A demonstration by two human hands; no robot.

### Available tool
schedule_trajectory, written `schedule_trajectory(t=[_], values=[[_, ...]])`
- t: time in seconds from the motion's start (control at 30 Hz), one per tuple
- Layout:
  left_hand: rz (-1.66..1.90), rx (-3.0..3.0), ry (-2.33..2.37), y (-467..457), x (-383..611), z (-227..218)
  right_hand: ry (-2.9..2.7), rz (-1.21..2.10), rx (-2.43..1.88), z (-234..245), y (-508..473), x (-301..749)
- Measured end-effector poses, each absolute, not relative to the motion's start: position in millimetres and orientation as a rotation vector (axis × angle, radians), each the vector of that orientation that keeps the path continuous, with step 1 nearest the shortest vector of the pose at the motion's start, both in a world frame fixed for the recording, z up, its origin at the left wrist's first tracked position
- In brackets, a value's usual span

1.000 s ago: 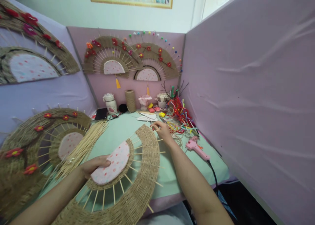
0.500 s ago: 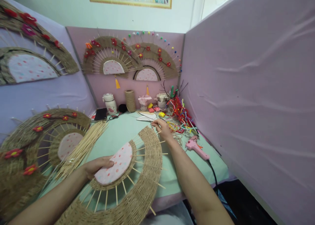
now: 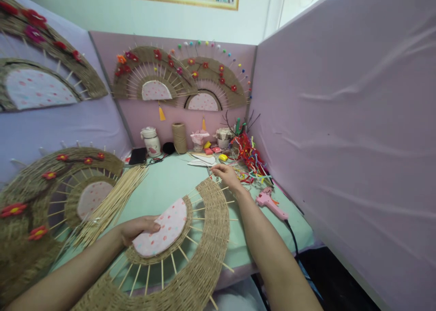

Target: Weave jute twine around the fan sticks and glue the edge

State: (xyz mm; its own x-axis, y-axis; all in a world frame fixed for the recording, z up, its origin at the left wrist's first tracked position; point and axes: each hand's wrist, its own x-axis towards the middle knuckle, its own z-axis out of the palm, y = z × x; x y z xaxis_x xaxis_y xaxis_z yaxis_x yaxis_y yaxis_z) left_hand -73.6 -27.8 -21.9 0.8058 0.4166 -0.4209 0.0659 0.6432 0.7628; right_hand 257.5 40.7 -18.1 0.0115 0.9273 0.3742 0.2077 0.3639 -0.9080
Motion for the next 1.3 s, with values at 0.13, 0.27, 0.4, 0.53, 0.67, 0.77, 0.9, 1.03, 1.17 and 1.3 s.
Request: schedule_trajectory(t=[0.13,0.27,0.4,0.53,0.67,0.77,0.9,1.03,1.17,1.3], values=[[0.212,0.862,0.618,-28,-74,-22,-1.453,0.872,-1.096,-18,41,256],[0.221,0.863,0.620,-28,-74,-22,-1.423,0.937,-1.107,-19,41,253],[0.225,0.867,0.614,-28,-75,-22,-1.379,0.996,-1.107,-22,42,251],[0.233,0.870,0.609,-28,-75,-21,-1.373,1.057,-1.109,-22,40,247],[0.280,0.866,0.641,-30,-76,-18,-1.415,1.131,-1.104,-20,33,242],[0.336,0.880,0.695,-30,-76,-16,-1.441,1.140,-1.115,-17,29,242],[0.370,0.897,0.737,-29,-76,-19,-1.444,1.061,-1.151,-13,26,250],[0.384,0.907,0.778,-26,-76,-24,-1.525,0.968,-1.162,-10,25,259],[0.373,0.921,0.823,-25,-77,-26,-1.616,0.914,-1.148,-9,24,262],[0.367,0.954,0.830,-25,-78,-26,-1.723,0.805,-1.166,-7,23,265]])
